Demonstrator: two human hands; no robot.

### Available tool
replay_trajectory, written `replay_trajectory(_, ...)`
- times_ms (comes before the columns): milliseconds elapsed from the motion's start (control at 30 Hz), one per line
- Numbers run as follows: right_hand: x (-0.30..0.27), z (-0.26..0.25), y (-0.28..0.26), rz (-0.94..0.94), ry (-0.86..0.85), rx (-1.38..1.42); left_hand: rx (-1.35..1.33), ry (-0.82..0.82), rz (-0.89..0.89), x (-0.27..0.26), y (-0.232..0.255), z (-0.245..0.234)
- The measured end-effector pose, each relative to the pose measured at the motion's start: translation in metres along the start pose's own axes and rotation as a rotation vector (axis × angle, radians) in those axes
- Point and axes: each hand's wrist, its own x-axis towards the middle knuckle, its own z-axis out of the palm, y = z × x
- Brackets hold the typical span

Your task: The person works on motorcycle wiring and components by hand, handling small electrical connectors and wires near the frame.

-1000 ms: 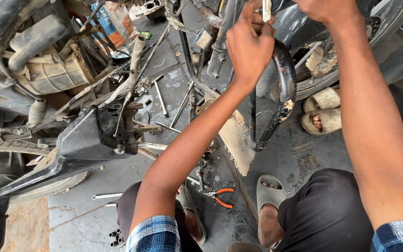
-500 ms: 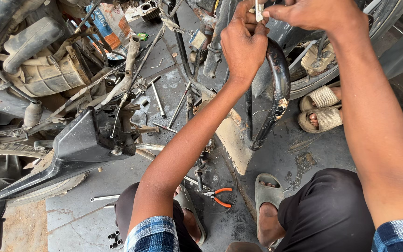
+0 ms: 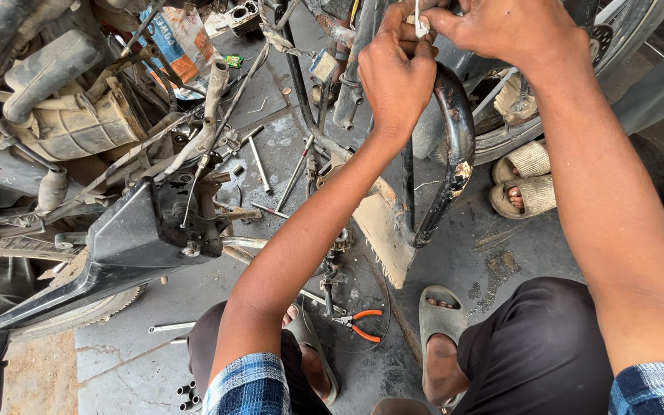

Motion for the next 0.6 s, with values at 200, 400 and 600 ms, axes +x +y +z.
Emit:
replay_trajectory(200, -0.002, 0.006, -0.001, 0.06, 0.012, 0.079, 0.029, 0.013, 0.01, 0.001, 0.0, -0.001)
replay_trajectory(400, -0.001, 0.013, -0.006, 0.012, 0.087, 0.054, 0.06, 0.033, 0.008, 0.0, 0.002, -0.001)
replay_trajectory(600, -0.003, 0.023, -0.004, -0.032, 0.171, 0.062, 0.066, 0.022, 0.007, 0.001, -0.002, 0.0)
